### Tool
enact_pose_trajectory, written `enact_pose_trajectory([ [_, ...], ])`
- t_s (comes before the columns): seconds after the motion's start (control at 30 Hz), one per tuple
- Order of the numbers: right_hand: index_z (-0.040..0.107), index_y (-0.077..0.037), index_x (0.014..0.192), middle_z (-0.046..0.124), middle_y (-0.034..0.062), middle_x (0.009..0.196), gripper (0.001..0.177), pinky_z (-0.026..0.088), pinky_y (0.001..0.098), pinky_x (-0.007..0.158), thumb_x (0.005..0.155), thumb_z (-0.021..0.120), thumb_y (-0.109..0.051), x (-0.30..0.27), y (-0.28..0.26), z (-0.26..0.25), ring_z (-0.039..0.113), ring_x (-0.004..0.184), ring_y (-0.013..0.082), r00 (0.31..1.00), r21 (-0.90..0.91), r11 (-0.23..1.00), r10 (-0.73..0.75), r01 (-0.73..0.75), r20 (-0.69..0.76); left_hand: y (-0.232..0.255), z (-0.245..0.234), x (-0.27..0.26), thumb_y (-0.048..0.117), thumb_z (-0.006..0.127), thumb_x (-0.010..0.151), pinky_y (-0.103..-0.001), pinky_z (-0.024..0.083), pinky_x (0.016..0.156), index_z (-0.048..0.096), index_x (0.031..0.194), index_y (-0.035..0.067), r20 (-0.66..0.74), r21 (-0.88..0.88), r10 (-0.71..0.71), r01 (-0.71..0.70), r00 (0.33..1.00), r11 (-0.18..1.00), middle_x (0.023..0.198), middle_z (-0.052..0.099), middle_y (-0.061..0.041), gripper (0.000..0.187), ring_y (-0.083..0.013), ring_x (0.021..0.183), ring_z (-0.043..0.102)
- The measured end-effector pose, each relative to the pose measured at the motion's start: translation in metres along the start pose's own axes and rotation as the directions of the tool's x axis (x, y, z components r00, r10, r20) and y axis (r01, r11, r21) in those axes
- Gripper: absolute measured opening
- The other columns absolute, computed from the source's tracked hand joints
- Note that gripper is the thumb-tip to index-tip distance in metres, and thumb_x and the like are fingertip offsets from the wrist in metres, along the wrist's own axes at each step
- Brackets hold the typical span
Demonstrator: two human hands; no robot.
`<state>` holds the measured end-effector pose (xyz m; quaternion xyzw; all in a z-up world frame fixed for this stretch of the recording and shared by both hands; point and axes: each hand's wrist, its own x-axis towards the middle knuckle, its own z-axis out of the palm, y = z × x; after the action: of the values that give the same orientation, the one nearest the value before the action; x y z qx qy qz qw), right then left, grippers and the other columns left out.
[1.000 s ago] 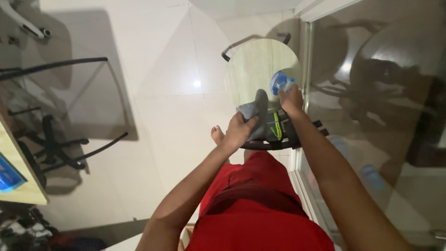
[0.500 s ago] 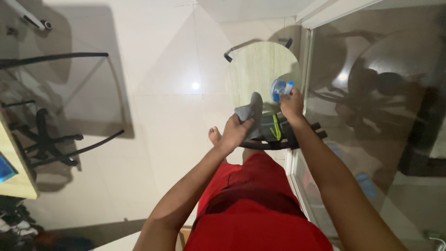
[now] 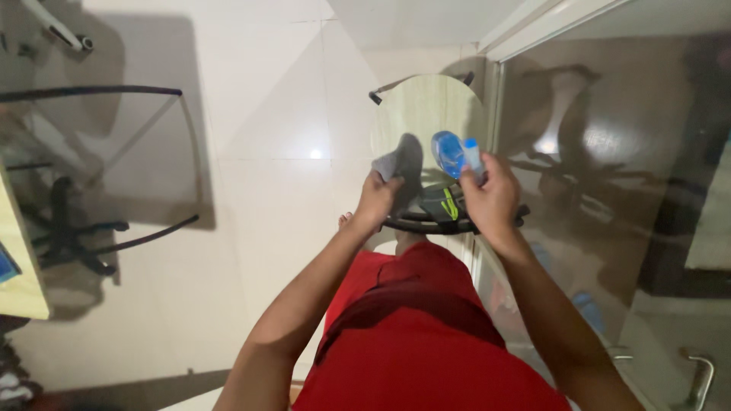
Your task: The person wipes the glass panes and frame of a white door using a cloth and a spray bottle, moving the cloth across different sections of the glass.
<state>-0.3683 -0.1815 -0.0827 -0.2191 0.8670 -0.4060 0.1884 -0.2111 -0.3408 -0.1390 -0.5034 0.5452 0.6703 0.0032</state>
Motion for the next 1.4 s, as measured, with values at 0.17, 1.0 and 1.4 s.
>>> enact_pose_trajectory([
  [0.17,0.069,0.005,0.120,0.071,0.0155,0.103,0.029,0.053,0.0364,0.077,0.101,0.072,-0.017,-0.015,-0.057,-0.041,0.068,0.087,0.0240,0.969,0.137,0.964,-0.211,0.228,-0.127,0.044,-0.021,-0.019,0.015,0.059,0.093,-0.036,0.061,0.073,0.063,0.110,-0.010,0.081,-0.351,-0.011,0.039,0.997,0.935,0.095,0.071,-0.018,0.031,-0.0249,0.081,0.071],
  [1.0,0.061,0.006,0.130,0.058,0.0095,0.118,0.045,0.054,0.0287,0.087,0.108,0.070,-0.032,-0.064,-0.180,-0.050,0.063,0.095,0.0169,0.777,0.730,0.506,-0.628,0.459,-0.054,0.073,-0.077,-0.163,0.042,0.061,0.096,-0.045,0.056,0.094,0.052,0.136,-0.006,0.149,-0.769,0.246,-0.044,0.958,0.637,0.128,0.063,-0.022,0.063,-0.0316,0.115,0.064],
  [1.4,0.060,0.007,0.123,0.069,0.0183,0.110,0.027,0.055,0.0287,0.073,0.112,0.069,-0.016,-0.117,-0.142,-0.056,0.064,0.081,0.0183,0.902,0.811,0.519,-0.430,0.271,-0.026,0.039,-0.068,-0.204,0.043,0.059,0.099,-0.038,0.058,0.074,0.058,0.130,-0.002,0.104,-0.760,0.248,-0.083,0.963,0.645,0.114,0.068,-0.017,0.055,-0.0247,0.097,0.069],
])
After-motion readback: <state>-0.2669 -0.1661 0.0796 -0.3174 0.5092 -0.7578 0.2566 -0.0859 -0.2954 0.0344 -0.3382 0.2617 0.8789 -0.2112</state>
